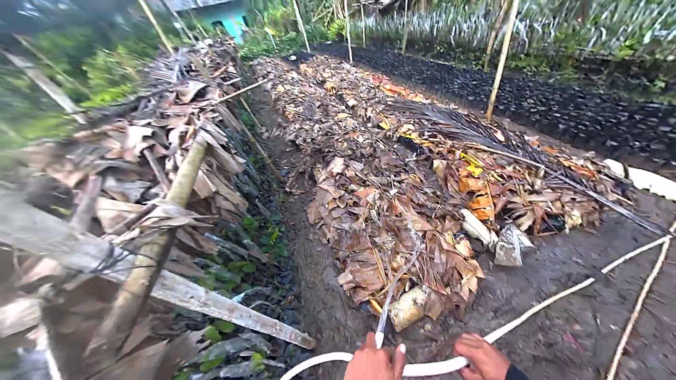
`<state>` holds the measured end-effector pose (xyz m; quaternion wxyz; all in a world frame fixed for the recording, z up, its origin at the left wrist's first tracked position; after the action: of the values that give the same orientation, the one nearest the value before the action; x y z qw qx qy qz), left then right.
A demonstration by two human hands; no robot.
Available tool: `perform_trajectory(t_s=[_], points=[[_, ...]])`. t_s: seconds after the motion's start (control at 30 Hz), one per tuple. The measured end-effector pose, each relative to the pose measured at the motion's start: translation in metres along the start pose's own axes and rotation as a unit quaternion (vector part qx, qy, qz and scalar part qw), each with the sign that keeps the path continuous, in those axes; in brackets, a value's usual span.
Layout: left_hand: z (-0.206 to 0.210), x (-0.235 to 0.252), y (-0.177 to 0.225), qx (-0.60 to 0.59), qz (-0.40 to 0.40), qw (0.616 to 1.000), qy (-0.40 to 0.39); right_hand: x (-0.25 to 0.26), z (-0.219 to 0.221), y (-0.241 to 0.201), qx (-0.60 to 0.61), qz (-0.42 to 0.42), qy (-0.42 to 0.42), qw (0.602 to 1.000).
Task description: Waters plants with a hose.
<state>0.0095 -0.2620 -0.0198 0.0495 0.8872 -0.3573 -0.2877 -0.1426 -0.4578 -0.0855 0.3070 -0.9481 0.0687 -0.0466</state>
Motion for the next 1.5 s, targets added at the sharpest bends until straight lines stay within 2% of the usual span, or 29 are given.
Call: perform_trajectory(t_s=[0.03, 0.1, 0.2, 0.27, 0.33, 0.37, 0.43, 0.57, 0.67, 0.73, 0.83, 0.9, 1.0, 1.03, 1.1, 1.17, 1.27, 1.33, 1.43, 1.47, 1.5], points=[[-0.009, -0.01, -0.013, 0.004, -0.012, 0.999, 0.037, -0.007, -0.004, 0.015, -0.012, 0.022, -0.001, 1.0], [-0.025, -0.036, -0.042, 0.012, -0.035, 0.993, 0.109, -0.032, -0.024, 0.055, -0.066, 0.119, -0.033, 0.99], [-0.047, -0.076, -0.102, 0.013, -0.079, 0.981, 0.176, -0.092, -0.081, 0.138, -0.158, 0.298, -0.099, 0.936], [-0.051, -0.098, -0.145, 0.005, -0.101, 0.979, 0.177, -0.142, -0.131, 0.177, -0.197, 0.384, -0.096, 0.897], [-0.037, -0.113, -0.184, -0.009, -0.105, 0.98, 0.171, -0.191, -0.166, 0.196, -0.247, 0.425, -0.1, 0.865], [-0.027, -0.119, -0.202, -0.018, -0.107, 0.98, 0.167, -0.209, -0.172, 0.202, -0.271, 0.427, -0.111, 0.856], [-0.006, -0.127, -0.224, -0.032, -0.091, 0.982, 0.164, -0.238, -0.152, 0.207, -0.28, 0.454, -0.121, 0.837], [0.011, -0.133, -0.236, -0.067, -0.026, 0.977, 0.202, -0.265, -0.071, 0.153, -0.133, 0.634, 0.008, 0.762], [-0.008, -0.142, -0.258, -0.135, -0.075, 0.957, 0.246, -0.24, 0.021, 0.089, -0.033, 0.67, 0.027, 0.741], [-0.02, -0.139, -0.268, -0.176, -0.103, 0.946, 0.25, -0.239, 0.081, 0.047, 0.034, 0.71, 0.036, 0.702], [-0.034, -0.132, -0.267, -0.172, -0.078, 0.948, 0.256, -0.228, 0.17, -0.016, 0.167, 0.746, 0.094, 0.638], [-0.042, -0.128, -0.259, -0.165, -0.051, 0.957, 0.231, -0.201, 0.226, -0.064, 0.307, 0.734, 0.145, 0.588], [-0.054, -0.118, -0.246, -0.128, 0.012, 0.972, 0.196, -0.129, 0.305, -0.142, 0.541, 0.638, 0.209, 0.506], [-0.058, -0.114, -0.244, -0.112, 0.025, 0.976, 0.186, -0.101, 0.33, -0.176, 0.614, 0.599, 0.199, 0.473], [-0.071, -0.104, -0.237, -0.083, 0.039, 0.979, 0.183, -0.054, 0.359, -0.252, 0.754, 0.519, 0.098, 0.391], [-0.088, -0.092, -0.235, -0.054, 0.024, 0.981, 0.186, -0.035, 0.376, -0.301, 0.798, 0.493, 0.022, 0.345], [-0.106, -0.088, -0.251, -0.013, -0.005, 0.983, 0.186, -0.035, 0.395, -0.313, 0.784, 0.523, 0.0, 0.335], [-0.104, -0.094, -0.272, -0.007, -0.021, 0.984, 0.176, -0.038, 0.392, -0.292, 0.75, 0.56, 0.048, 0.348], [-0.082, -0.109, -0.296, -0.043, -0.041, 0.987, 0.152, -0.048, 0.376, -0.245, 0.721, 0.572, 0.154, 0.359], [-0.071, -0.116, -0.302, -0.064, -0.047, 0.986, 0.147, -0.056, 0.369, -0.231, 0.702, 0.58, 0.167, 0.377], [-0.058, -0.122, -0.307, -0.084, -0.053, 0.984, 0.146, -0.066, 0.362, -0.217, 0.669, 0.597, 0.163, 0.412]])
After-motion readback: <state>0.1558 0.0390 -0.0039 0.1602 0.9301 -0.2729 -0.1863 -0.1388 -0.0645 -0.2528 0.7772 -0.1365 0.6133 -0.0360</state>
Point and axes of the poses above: each hand's wrist, its own x-axis towards the middle knuckle, its own z-axis out of the palm, y = z × x, the point moved 7 cm from there along x, towards the middle knuckle, and after that the axes turned 4 degrees about z, right-handed, at the moved point
